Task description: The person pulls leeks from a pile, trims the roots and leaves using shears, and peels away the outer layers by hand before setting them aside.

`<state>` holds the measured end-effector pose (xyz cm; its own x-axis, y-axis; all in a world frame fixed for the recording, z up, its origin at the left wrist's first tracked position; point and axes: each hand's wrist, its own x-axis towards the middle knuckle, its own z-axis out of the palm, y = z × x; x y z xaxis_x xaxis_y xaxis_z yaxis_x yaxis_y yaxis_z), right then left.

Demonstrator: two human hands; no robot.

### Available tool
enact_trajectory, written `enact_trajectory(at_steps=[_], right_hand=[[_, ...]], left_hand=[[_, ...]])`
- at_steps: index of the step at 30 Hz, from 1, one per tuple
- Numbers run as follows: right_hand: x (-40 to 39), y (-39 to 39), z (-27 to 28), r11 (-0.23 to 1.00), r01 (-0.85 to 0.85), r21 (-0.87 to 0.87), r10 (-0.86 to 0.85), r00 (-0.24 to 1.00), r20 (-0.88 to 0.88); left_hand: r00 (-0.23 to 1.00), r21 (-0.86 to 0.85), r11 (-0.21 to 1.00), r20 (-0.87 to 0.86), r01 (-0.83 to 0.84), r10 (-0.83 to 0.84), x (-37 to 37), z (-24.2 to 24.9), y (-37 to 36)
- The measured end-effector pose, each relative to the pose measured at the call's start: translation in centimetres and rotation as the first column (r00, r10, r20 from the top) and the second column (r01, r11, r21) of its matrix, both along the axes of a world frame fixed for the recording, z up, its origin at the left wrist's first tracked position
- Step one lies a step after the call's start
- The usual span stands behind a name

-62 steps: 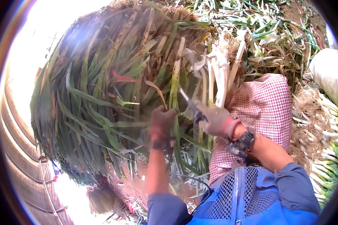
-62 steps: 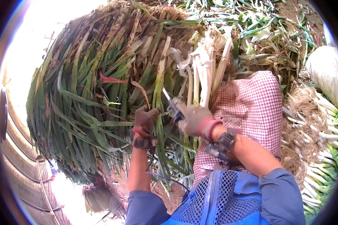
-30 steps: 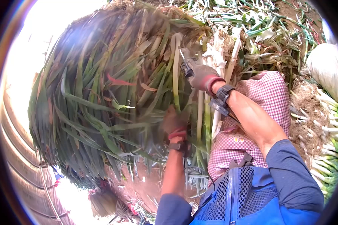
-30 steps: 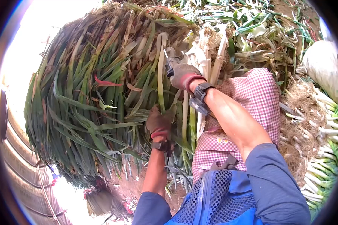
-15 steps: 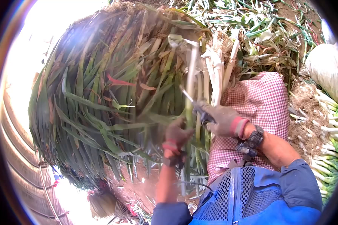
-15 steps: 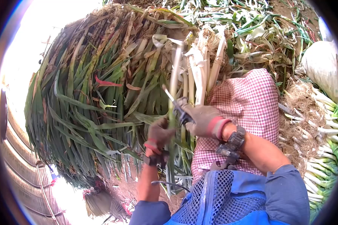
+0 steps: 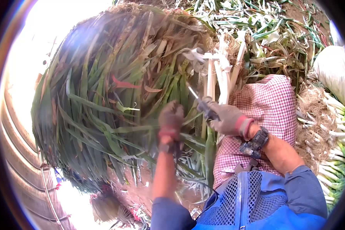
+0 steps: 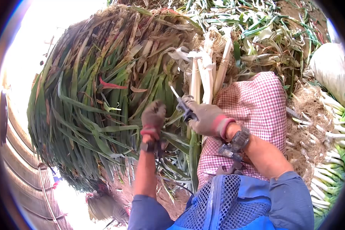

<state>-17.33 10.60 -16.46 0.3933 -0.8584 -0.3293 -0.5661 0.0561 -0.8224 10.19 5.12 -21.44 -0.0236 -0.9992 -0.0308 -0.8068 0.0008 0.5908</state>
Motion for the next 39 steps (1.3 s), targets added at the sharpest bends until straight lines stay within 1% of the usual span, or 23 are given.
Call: enact_trajectory(at_steps=[1, 2, 4, 5, 7, 8, 10, 11, 13, 15, 18, 19, 21, 22, 24, 25, 27, 28, 30, 31, 34, 36, 39], right_hand=[[0.6, 0.0, 0.1, 0.998, 0.024, -0.051, -0.025, 0.999, -0.025], [0.8, -0.4, 0.1, 0.998, 0.027, -0.05, -0.028, 0.999, -0.023], [1.0, -1.7, -0.3, 0.991, 0.129, 0.022, -0.129, 0.992, -0.012], [1.3, -1.7, -0.4, 0.985, 0.158, -0.069, -0.156, 0.987, 0.036], [1.1, -1.3, -0.3, 0.995, 0.093, -0.027, -0.093, 0.996, 0.008], [1.0, -1.2, 0.3, 1.0, 0.026, 0.015, -0.025, 1.0, -0.017], [1.0, -1.2, -1.4, 0.997, 0.062, -0.053, -0.061, 0.998, 0.03], [0.8, -1.4, -1.2, 0.997, 0.081, 0.001, -0.081, 0.997, 0.003], [0.7, -1.6, -0.3, 0.993, 0.101, 0.054, -0.1, 0.995, -0.026], [0.7, -0.9, 1.0, 0.992, -0.05, 0.12, 0.054, 0.998, -0.024], [1.2, -0.3, -2.3, 0.998, 0.04, 0.056, -0.035, 0.996, -0.08], [1.3, 0.0, -3.5, 0.996, 0.083, 0.02, -0.083, 0.996, -0.032], [1.2, 0.8, -3.1, 0.998, 0.003, 0.068, -0.002, 1.0, -0.004], [1.2, 1.3, -2.6, 0.991, -0.074, 0.11, 0.071, 0.997, 0.027], [1.8, 1.6, -2.3, 0.992, -0.079, 0.095, 0.078, 0.997, 0.006], [2.3, 1.5, -3.8, 0.999, 0.001, 0.053, -0.001, 1.0, -0.001], [2.2, 1.3, -3.4, 0.995, 0.099, 0.017, -0.099, 0.995, 0.022], [1.9, 1.4, -1.9, 0.995, 0.1, 0.017, -0.1, 0.995, 0.023], [1.6, 1.9, 0.5, 0.989, -0.066, 0.131, 0.07, 0.997, -0.026], [2.2, 2.3, -0.9, 0.998, -0.028, 0.062, 0.028, 1.0, -0.01], [2.7, 0.8, -3.4, 0.997, 0.064, 0.044, -0.061, 0.996, -0.062], [2.7, 0.8, -2.2, 0.997, 0.071, -0.005, -0.071, 0.996, -0.052], [1.8, 2.2, 2.0, 0.955, -0.127, 0.269, 0.138, 0.99, -0.025]], left_hand=[[0.979, -0.036, 0.999, 0.2, 0.041, -0.033, 0.1, 0.3, -2.2], [0.979, -0.035, 0.998, 0.201, 0.044, -0.036, -0.1, 0.1, -3.8], [0.854, -0.217, 0.967, 0.521, 0.136, -0.004, -0.3, -1.1, -6.5], [0.854, -0.216, 0.966, 0.52, 0.139, -0.007, -0.4, -1.4, -7.6], [0.731, -0.181, 0.964, 0.682, 0.194, -0.019, -0.5, -2.3, -9.2], [0.732, -0.178, 0.964, 0.681, 0.197, -0.024, -1.2, -1.8, -9.6], [0.722, 0.106, 0.994, 0.69, -0.024, -0.056, -3.1, 0.6, -9.8], [0.721, 0.108, 0.994, 0.691, -0.022, -0.059, -3.2, 1.2, -9.8], [0.819, 0.344, 0.936, 0.558, -0.077, -0.137, -3.4, 2.2, -9.9], [0.836, 0.369, 0.927, 0.528, -0.069, -0.148, -2.7, 0.7, -8.5], [0.89, 0.323, 0.946, 0.44, -0.035, -0.118, -1.1, -1.9, -6.2], [0.922, 0.404, 0.914, 0.367, -0.037, -0.125, -0.3, -2.4, -6.0], [0.978, 0.474, 0.879, 0.2, -0.047, -0.056, 0.7, -3.4, -5.2], [0.978, 0.477, 0.878, 0.199, -0.048, -0.054, 1.9, -5.1, -5.4], [0.985, 0.535, 0.845, -0.14, -0.011, 0.101, 5.8, -10.9, -6.8], [0.985, 0.532, 0.847, -0.144, -0.009, 0.1, 5.1, -9.7, -6.3], [0.999, 0.411, 0.912, 0.029, 0.001, -0.014, 2.2, -4.3, -4.5], [0.999, 0.411, 0.912, 0.03, 0.002, -0.015, 1.1, -1.8, -3.9], [1.0, 0.42, 0.907, 0.028, -0.015, 0.004, -0.3, 1.4, -2.7], [1.0, 0.418, 0.908, 0.023, -0.012, 0.003, 0.0, 0.9, -2.5], [0.999, 0.377, 0.925, 0.026, -0.037, 0.03, 3.2, -3.3, -2.4], [0.985, 0.426, 0.903, -0.172, 0.046, 0.031, 4.0, -3.8, -2.2], [0.995, 0.396, 0.918, -0.094, 0.024, 0.015, 3.1, -2.3, -0.6]])
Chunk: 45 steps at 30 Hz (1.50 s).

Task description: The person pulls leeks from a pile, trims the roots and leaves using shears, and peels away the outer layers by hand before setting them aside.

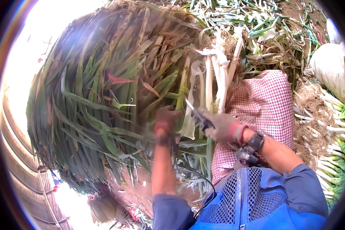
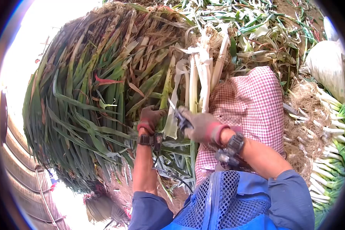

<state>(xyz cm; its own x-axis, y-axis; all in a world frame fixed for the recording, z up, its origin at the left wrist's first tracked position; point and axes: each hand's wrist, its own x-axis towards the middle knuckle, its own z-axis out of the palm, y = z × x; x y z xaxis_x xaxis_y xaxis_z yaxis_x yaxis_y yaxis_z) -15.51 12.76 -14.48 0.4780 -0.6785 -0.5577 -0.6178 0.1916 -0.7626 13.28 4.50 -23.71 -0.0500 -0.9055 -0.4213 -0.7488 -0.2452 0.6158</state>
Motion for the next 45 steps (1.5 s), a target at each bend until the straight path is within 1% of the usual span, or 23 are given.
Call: enact_trajectory(at_steps=[1, 2, 3, 4, 6, 7, 8, 9, 11, 12, 13, 16, 18, 24, 27, 31, 33, 34, 35, 37, 40, 43, 45], right_hand=[[0.3, 0.3, 0.0, 1.0, -0.002, 0.0, 0.002, 1.0, -0.001], [0.5, 0.8, -0.3, 0.998, 0.011, -0.059, -0.01, 1.0, 0.01], [0.8, 1.0, -0.5, 0.993, 0.024, -0.119, -0.022, 1.0, 0.02], [0.8, 0.2, -1.1, 0.995, 0.07, -0.075, -0.07, 0.998, -0.002], [0.5, 0.6, -1.9, 0.988, 0.098, -0.116, -0.095, 0.995, 0.035], [0.3, 0.6, -2.2, 0.979, 0.128, -0.156, -0.118, 0.991, 0.069], [0.2, 0.3, 0.0, 1.0, 0.017, -0.025, -0.017, 1.0, 0.01], [0.3, 0.3, -0.1, 1.0, 0.021, -0.024, -0.02, 1.0, 0.008], [0.7, 0.1, -1.1, 0.991, 0.057, -0.118, -0.058, 0.998, -0.001], [1.0, -1.0, -1.8, 0.992, 0.077, -0.103, -0.081, 0.996, -0.045], [1.0, -2.0, -3.0, 0.992, 0.076, -0.101, -0.081, 0.996, -0.041], [0.8, -4.7, -4.5, 0.958, 0.21, -0.193, -0.225, 0.973, -0.057], [1.0, -6.3, -5.2, 0.947, 0.226, -0.227, -0.247, 0.967, -0.07], [1.4, -10.3, -4.5, 0.921, 0.313, -0.232, -0.345, 0.931, -0.114], [1.2, -10.6, -4.7, 0.894, 0.382, -0.234, -0.407, 0.911, -0.067], [1.0, -8.8, -3.2, 0.941, 0.266, -0.21, -0.288, 0.954, -0.08], [0.3, -7.5, -2.8, 0.942, 0.335, -0.014, -0.335, 0.941, -0.034], [0.3, -6.7, -4.0, 0.955, 0.272, -0.121, -0.277, 0.96, -0.032], [0.1, -5.7, -4.0, 0.955, 0.271, -0.121, -0.277, 0.96, -0.033], [-0.2, -3.3, -2.9, 0.995, 0.087, -0.048, -0.086, 0.996, 0.033], [-0.7, 0.2, -1.2, 0.989, -0.082, -0.121, 0.08, 0.997, -0.023], [-2.1, 0.6, 0.4, 0.997, 0.012, -0.081, -0.015, 0.999, -0.038], [-2.8, -0.4, 0.2, 0.996, 0.081, -0.043, -0.083, 0.996, -0.045]], left_hand=[[1.0, 0.0, 1.0, -0.001, -0.002, 0.002, 0.0, 0.2, 0.2], [0.962, 0.043, 0.997, -0.261, -0.065, 0.074, 0.6, -0.3, 0.4], [0.852, 0.1, 0.988, -0.501, -0.116, 0.151, 1.3, -1.2, 0.4], [0.852, 0.1, 0.988, -0.501, -0.117, 0.152, 2.9, -4.0, -0.5], [0.953, 0.225, 0.96, -0.211, -0.169, 0.218, 3.1, -4.9, -2.7], [0.98, 0.157, 0.977, -0.114, -0.146, 0.164, 3.6, -5.4, -2.0], [0.993, 0.094, 0.989, -0.005, -0.118, 0.119, 0.8, -0.8, -0.8], [0.99, 0.037, 0.995, 0.109, -0.089, 0.085, -2.2, 4.1, 0.4], [0.99, 0.064, 0.989, 0.068, -0.13, 0.126, -2.8, 4.7, 0.5], [0.984, 0.094, 0.98, 0.034, -0.177, 0.174, -2.6, 4.6, 0.8], [0.984, 0.095, 0.98, 0.038, -0.178, 0.175, -1.9, 4.0, 0.9], [0.991, 0.091, 0.987, -0.01, -0.132, 0.134, 0.9, 0.4, 0.8], [0.947, 0.131, 0.967, -0.209, -0.219, 0.243, 1.5, -0.2, 1.4], [0.987, 0.062, 0.986, -0.014, -0.158, 0.159, -0.7, 3.4, 3.5], [0.976, 0.066, 0.978, -0.071, -0.2, 0.204, 0.0, 2.7, 4.4], [0.982, 0.06, 0.985, -0.088, -0.163, 0.168, 0.7, 2.2, 5.6], [0.983, 0.041, 0.986, -0.084, -0.16, 0.163, 0.7, 2.3, 5.9], [0.983, 0.041, 0.986, -0.085, -0.161, 0.164, 0.7, 2.4, 6.0], [0.979, 0.034, 0.983, -0.091, -0.179, 0.182, 0.3, 2.9, 6.2], [0.976, 0.027, 0.981, -0.101, -0.192, 0.194, -0.1, 3.6, 6.2], [0.988, -0.022, 0.989, -0.052, -0.148, 0.147, 0.3, 4.3, 6.3], [0.99, -0.093, 0.985, -0.029, -0.143, 0.141, 0.2, 5.8, 7.0], [0.991, -0.191, 0.981, 0.123, -0.035, 0.059, -1.2, 8.7, 7.6]])
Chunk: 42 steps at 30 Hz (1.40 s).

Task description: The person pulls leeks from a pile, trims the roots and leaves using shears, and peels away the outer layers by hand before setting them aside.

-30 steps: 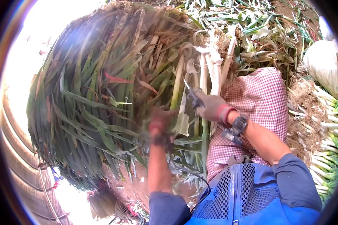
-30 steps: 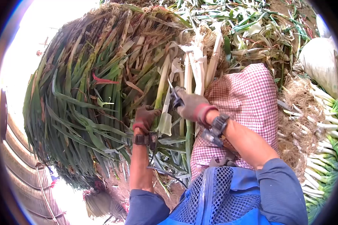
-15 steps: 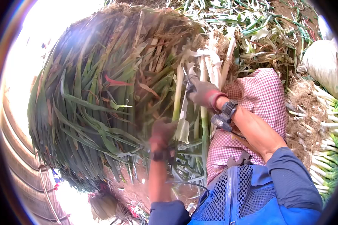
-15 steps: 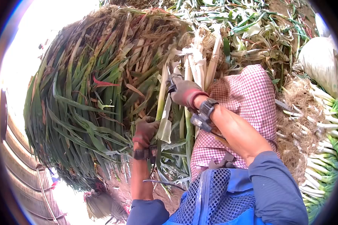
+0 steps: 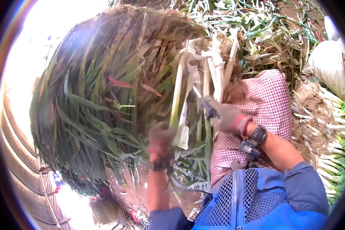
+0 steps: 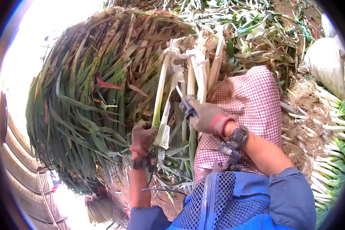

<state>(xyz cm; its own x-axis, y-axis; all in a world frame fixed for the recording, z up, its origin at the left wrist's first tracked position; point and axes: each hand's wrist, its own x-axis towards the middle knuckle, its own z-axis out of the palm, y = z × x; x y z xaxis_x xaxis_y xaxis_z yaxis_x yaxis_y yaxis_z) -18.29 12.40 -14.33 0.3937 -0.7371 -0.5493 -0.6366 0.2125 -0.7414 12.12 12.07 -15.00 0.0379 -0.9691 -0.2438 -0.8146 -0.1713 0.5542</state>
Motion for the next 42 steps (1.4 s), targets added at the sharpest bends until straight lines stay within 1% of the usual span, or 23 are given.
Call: enact_trajectory(at_steps=[2, 3, 7, 12, 14, 15, 18, 20, 21, 23, 24, 26, 28, 30, 31, 33, 34, 35, 36, 38, 39, 40, 42], right_hand=[[-0.2, -0.8, -1.9, 0.958, 0.174, -0.229, -0.192, 0.98, -0.058], [0.0, -1.5, -2.7, 0.937, 0.181, -0.299, -0.199, 0.98, -0.031], [1.5, -4.5, -2.2, 0.969, 0.15, -0.198, -0.157, 0.987, -0.019], [3.2, -7.0, -4.1, 0.96, 0.192, -0.204, -0.202, 0.979, -0.029], [3.8, -7.4, -4.8, 0.96, 0.187, -0.21, -0.189, 0.982, 0.011], [3.7, -7.4, -4.8, 0.955, 0.226, -0.191, -0.224, 0.974, 0.033], [3.6, -7.3, -5.1, 0.959, 0.212, -0.186, -0.204, 0.977, 0.058], [3.5, -7.4, -5.0, 0.96, 0.223, -0.168, -0.218, 0.975, 0.05], [3.4, -7.5, -5.0, 0.961, 0.23, -0.15, -0.227, 0.973, 0.039], [3.5, -7.5, -5.5, 0.956, 0.243, -0.163, -0.242, 0.97, 0.029], [3.5, -7.7, -5.5, 0.948, 0.258, -0.185, -0.259, 0.966, 0.019], [3.2, -7.4, -5.0, 0.941, 0.285, -0.183, -0.284, 0.958, 0.033], [3.1, -7.3, -3.9, 0.962, 0.267, -0.062, -0.267, 0.964, 0.008], [3.1, -7.0, -4.8, 0.973, 0.206, -0.103, -0.203, 0.978, 0.041], [3.1, -6.7, -5.3, 0.979, 0.145, -0.144, -0.136, 0.988, 0.069], [2.9, -5.7, -4.8, 0.991, 0.081, -0.11, -0.074, 0.995, 0.06], [2.8, -5.0, -4.6, 0.997, 0.019, -0.074, -0.015, 0.998, 0.056], [2.6, -4.1, -4.0, 0.991, 0.028, -0.131, -0.017, 0.996, 0.084], [2.5, -3.5, -4.3, 0.989, 0.011, -0.146, 0.001, 0.997, 0.079], [2.3, -2.1, -5.6, 0.97, 0.018, -0.244, 0.012, 0.992, 0.124], [2.3, -1.8, -4.7, 0.97, 0.017, -0.243, 0.013, 0.992, 0.124], [1.9, -1.5, -3.0, 0.986, -0.049, -0.159, 0.063, 0.994, 0.085], [1.0, -0.8, -0.7, 0.981, -0.192, -0.034, 0.194, 0.979, 0.069]], left_hand=[[0.998, 0.052, 0.998, -0.045, -0.047, 0.049, 1.3, -1.7, 0.8], [0.991, 0.112, 0.989, -0.087, -0.092, 0.102, 1.6, -2.0, 1.1], [0.996, 0.097, 0.991, -0.007, -0.093, 0.094, 0.8, -2.8, 2.7], [0.999, 0.04, 0.999, -0.038, -0.014, 0.016, 0.8, -5.1, 4.1], [0.999, 0.042, 0.999, 0.042, -0.03, 0.028, 0.3, -5.2, 4.5], [0.999, 0.039, 0.999, 0.043, -0.029, 0.027, 0.4, -5.7, 4.5], [0.998, 0.02, 1.0, 0.055, -0.005, 0.004, 0.6, -6.3, 5.1], [0.979, 0.022, 0.999, 0.199, 0.029, -0.033, -0.1, -5.8, 5.2], [0.98, 0.022, 0.999, 0.198, 0.029, -0.032, -0.8, -5.2, 5.2], [0.948, 0.027, 1.0, 0.317, 0.006, -0.014, -1.8, -4.2, 5.5], [0.948, 0.025, 1.0, 0.317, 0.006, -0.014, -1.9, -4.4, 5.7], [0.95, -0.087, 0.996, 0.312, 0.031, -0.003, -2.1, -4.7, 6.3], [0.954, -0.088, 0.996, 0.301, 0.019, 0.008, -2.2, -4.7, 6.6], [0.957, -0.094, 0.996, 0.291, 0.009, 0.019, -2.0, -4.7, 6.7], [0.968, -0.114, 0.993, 0.25, 0.003, 0.026, -1.6, -4.9, 6.8], [0.978, -0.134, 0.991, 0.204, -0.005, 0.032, -1.1, -4.7, 6.6], [0.994, -0.067, 0.994, 0.064, -0.09, 0.094, -0.7, -4.5, 6.4], [0.984, 0.014, 0.986, -0.071, -0.166, 0.166, -0.4, -3.9, 6.1], [0.983, 0.016, 0.986, -0.071, -0.169, 0.17, -0.1, -3.4, 5.8], [0.926, 0.062, 0.974, -0.302, -0.22, 0.228, 0.2, -1.8, 4.9], [0.927, 0.078, 0.974, -0.301, -0.211, 0.225, -0.4, 0.4, 4.3], [0.891, 0.115, 0.967, -0.376, -0.227, 0.254, -1.0, 2.1, 3.8], [0.875, 0.173, 0.949, -0.372, -0.263, 0.31, -2.1, 4.9, 2.8]])
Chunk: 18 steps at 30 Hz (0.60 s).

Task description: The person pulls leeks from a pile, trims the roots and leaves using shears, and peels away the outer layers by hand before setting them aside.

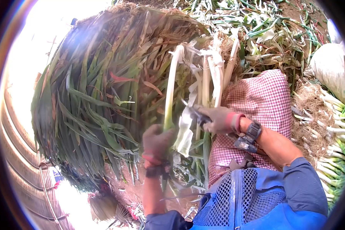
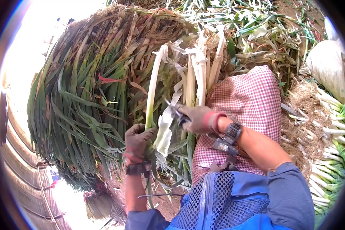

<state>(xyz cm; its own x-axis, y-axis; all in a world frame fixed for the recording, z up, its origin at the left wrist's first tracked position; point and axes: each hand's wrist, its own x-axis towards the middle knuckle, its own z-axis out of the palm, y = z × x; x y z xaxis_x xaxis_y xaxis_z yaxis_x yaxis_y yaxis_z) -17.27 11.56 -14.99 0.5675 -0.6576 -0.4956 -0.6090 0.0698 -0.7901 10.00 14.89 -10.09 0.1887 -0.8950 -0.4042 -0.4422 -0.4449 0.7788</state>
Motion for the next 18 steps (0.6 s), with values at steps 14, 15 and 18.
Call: enact_trajectory(at_steps=[14, 15, 18], right_hand=[[-2.9, 2.8, 0.6, 0.992, 0.104, 0.073, -0.104, 0.995, -0.007], [-2.8, 3.7, -0.1, 0.999, 0.05, -0.022, -0.05, 0.999, -0.019], [-2.6, 5.0, 0.0, 0.998, -0.064, 0.003, 0.064, 0.998, -0.011]], left_hand=[[0.95, 0.229, 0.936, 0.102, 0.267, -0.296, 2.6, -6.8, -4.1], [0.952, 0.231, 0.936, 0.092, 0.265, -0.292, 2.7, -7.3, -4.5], [0.623, 0.404, 0.881, -0.762, 0.246, 0.176, 4.8, -7.4, -6.1]])
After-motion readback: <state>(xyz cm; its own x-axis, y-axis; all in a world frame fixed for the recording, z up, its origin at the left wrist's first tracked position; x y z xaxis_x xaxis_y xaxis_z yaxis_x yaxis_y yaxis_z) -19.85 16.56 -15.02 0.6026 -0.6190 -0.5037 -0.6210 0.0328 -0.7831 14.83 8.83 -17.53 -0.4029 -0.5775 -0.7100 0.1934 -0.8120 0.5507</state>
